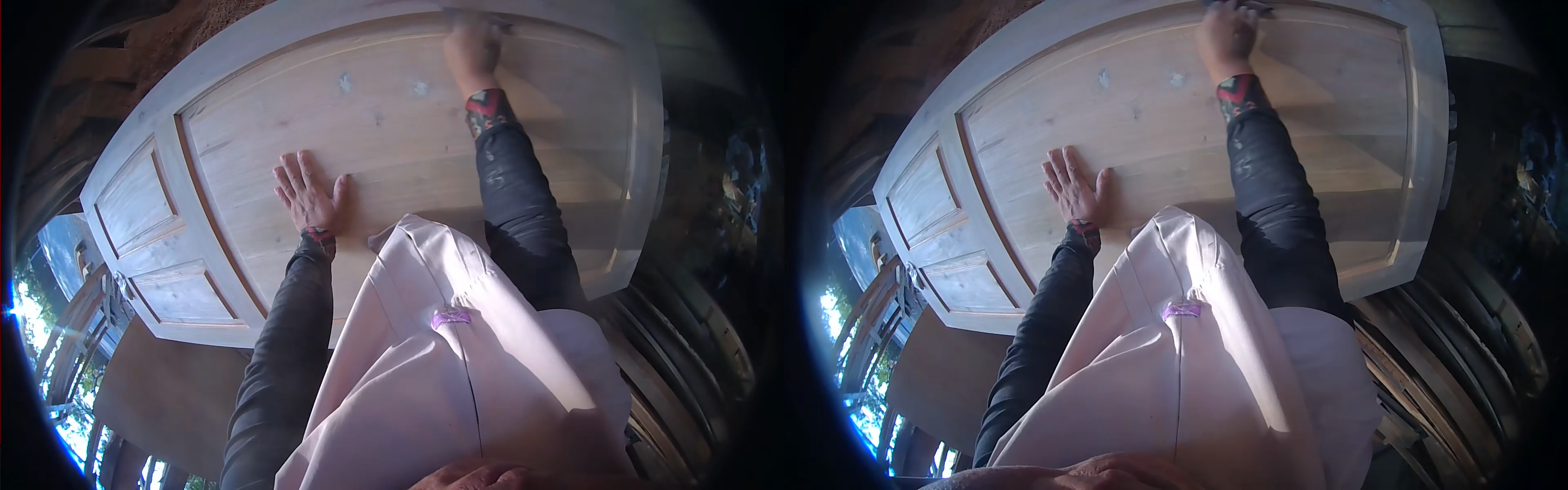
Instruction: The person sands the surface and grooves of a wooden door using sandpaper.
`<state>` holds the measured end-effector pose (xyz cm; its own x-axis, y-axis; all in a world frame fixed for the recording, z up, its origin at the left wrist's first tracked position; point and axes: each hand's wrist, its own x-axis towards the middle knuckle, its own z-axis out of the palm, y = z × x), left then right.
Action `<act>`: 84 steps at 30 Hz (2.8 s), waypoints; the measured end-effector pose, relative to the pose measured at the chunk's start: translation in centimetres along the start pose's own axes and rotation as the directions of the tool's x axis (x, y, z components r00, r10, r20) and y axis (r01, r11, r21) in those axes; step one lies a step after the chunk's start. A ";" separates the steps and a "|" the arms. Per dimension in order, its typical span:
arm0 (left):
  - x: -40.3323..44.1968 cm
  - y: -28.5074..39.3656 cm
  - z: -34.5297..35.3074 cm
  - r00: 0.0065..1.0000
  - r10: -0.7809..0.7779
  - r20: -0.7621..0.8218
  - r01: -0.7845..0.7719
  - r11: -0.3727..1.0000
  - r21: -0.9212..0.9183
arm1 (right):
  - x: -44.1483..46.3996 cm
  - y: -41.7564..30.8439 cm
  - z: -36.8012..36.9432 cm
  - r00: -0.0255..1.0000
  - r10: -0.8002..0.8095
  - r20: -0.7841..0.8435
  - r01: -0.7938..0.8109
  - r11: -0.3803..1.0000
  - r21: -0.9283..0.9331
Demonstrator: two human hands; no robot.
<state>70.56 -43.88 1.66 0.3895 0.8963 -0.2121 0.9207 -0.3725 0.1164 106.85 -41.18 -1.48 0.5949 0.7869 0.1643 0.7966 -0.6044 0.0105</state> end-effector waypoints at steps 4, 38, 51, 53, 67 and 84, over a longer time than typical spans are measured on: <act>0.1 -0.1 0.1 1.000 -0.004 0.010 0.004 1.000 0.005 | -1.1 -4.6 1.1 0.889 -0.285 -0.359 0.401 0.863 0.307; -1.6 -4.1 3.7 1.000 0.008 0.019 0.002 0.876 -0.483 | -5.4 -41.5 -0.8 0.905 -0.313 -0.287 0.398 0.861 0.316; 0.1 -0.8 -2.0 0.981 -0.012 0.193 0.066 0.959 -0.277 | -1.8 -5.5 1.2 0.998 0.010 -0.060 -0.013 0.999 -0.050; 0.5 -0.8 -2.3 0.982 -0.006 0.188 0.060 0.957 -0.285 | -1.1 -13.3 -2.3 0.975 0.098 0.200 -0.077 0.991 -0.111; 0.2 -0.8 -2.5 0.982 -0.046 0.181 0.085 0.973 -0.215 | -3.1 -30.9 -1.9 0.864 -0.489 -0.117 0.491 0.769 0.410; -0.1 -0.5 -1.7 0.997 -0.078 -0.014 0.073 0.972 -0.221 | 5.4 2.0 -4.4 0.920 -0.345 0.186 0.237 0.868 0.436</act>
<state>70.06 -43.39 3.30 0.3158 0.9260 -0.2067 0.9183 -0.2434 0.3123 111.18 -38.63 3.81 0.2924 0.9556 -0.0359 0.8795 -0.2835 -0.3822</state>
